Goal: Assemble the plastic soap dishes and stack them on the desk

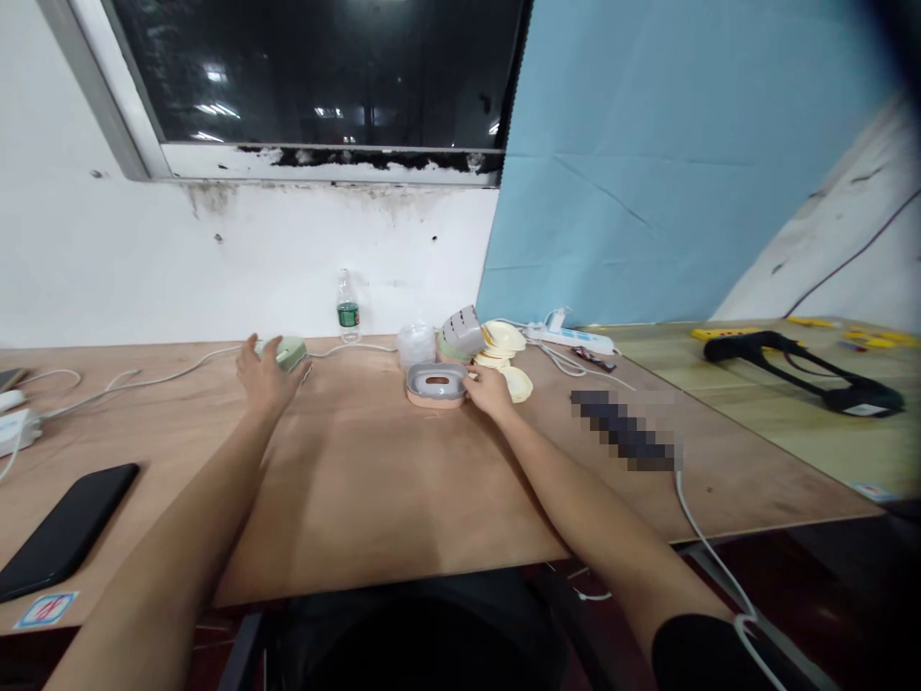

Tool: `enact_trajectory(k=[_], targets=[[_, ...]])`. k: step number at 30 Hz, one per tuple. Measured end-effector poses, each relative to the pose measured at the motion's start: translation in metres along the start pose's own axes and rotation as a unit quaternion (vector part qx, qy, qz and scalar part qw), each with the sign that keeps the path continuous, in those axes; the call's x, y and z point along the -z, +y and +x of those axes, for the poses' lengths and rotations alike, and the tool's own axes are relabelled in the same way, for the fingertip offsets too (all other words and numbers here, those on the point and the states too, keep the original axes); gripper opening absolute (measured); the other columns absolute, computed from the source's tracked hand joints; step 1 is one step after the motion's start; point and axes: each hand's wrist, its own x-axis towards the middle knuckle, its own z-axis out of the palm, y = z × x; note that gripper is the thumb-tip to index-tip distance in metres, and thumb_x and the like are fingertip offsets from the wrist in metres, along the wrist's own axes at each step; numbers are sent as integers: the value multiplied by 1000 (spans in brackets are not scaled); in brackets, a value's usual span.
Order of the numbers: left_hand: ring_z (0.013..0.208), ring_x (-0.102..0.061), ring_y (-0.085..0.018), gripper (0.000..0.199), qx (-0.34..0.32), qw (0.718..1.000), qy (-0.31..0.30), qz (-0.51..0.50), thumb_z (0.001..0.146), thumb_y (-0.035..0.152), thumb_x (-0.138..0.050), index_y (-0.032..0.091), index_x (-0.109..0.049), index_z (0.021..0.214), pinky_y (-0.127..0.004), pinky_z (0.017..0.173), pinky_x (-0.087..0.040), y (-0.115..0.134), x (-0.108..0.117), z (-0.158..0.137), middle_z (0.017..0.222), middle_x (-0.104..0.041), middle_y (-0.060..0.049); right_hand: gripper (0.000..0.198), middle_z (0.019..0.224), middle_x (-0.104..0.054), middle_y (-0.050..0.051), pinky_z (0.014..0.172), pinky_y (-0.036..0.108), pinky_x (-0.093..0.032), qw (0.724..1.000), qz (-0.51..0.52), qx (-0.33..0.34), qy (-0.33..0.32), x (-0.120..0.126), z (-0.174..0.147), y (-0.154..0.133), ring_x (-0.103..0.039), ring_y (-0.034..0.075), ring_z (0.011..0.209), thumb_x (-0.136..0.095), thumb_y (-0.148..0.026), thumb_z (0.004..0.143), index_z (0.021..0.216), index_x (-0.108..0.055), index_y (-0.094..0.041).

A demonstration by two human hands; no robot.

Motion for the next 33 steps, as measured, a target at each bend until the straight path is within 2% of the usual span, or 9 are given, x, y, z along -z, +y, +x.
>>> enact_trajectory(k=[4,7,9,11,14,17,21,29,33], targets=[[136,-20,-47,97,106,991,-70,33,63,60,-75,13,-38,139,-59,107,-21,-23,-10,23,152,-17,-23,35,49,-62,-1,62,24,-45,999,30,-18,-16,1,0,0,-64,18,57,-52,-17,74,100,-74,-18],[124,-43,-41,94,176,972,-156,14,61,56,-76,17,-39,139,-53,101,-35,-34,-16,30,146,-28,-22,33,48,-61,-2,63,24,-45,999,43,-19,-21,1,-1,1,-64,18,56,-51,-16,74,97,-75,-19],[116,-51,-37,90,199,967,-162,-5,63,53,-76,20,-40,139,-49,98,-40,-37,-16,30,142,-33,-20,32,47,-61,-2,63,24,-45,998,52,-19,-21,1,0,1,-64,17,55,-51,-16,74,95,-75,-19],[117,-50,-36,87,200,972,-122,-12,65,53,-74,21,-40,139,-50,98,-39,-35,-12,24,141,-35,-20,31,47,-61,-2,62,24,-45,998,62,-22,-23,0,0,2,-63,17,54,-50,-16,75,94,-75,-19],[124,-43,-36,80,157,987,-35,-27,71,53,-70,20,-41,138,-51,103,-34,-23,-6,6,141,-35,-18,30,46,-60,-2,60,23,-45,997,66,-23,-29,-3,1,3,-63,16,53,-51,-16,75,93,-75,-19],[128,-41,-30,78,61,993,-30,-94,73,51,-70,21,-42,139,-43,107,-35,-5,-3,-18,137,-41,-15,30,46,-60,-3,60,23,-45,997,62,-20,-32,-5,1,3,-64,17,53,-51,-16,75,94,-75,-19],[126,-45,-29,74,-28,973,-138,-185,70,52,-73,20,-50,133,-42,109,-35,22,-3,-50,132,-49,-13,32,47,-61,-2,61,23,-45,998,55,-18,-37,-4,0,1,-64,17,55,-51,-16,76,98,-74,-18],[124,-50,-28,72,-136,889,-318,-299,73,52,-70,23,-46,134,-43,102,-44,53,4,-81,136,-49,-11,34,57,-65,0,66,25,-46,998,57,4,-32,-9,-2,3,-64,17,62,-54,-30,83,110,-69,-18],[124,-50,-30,76,-201,869,-363,-270,69,53,-73,22,-47,134,-46,105,-42,56,7,-86,136,-49,-11,35,71,-69,2,64,26,-44,998,11,40,45,-6,-8,-5,-63,18,68,-54,-40,85,110,-69,-21]])
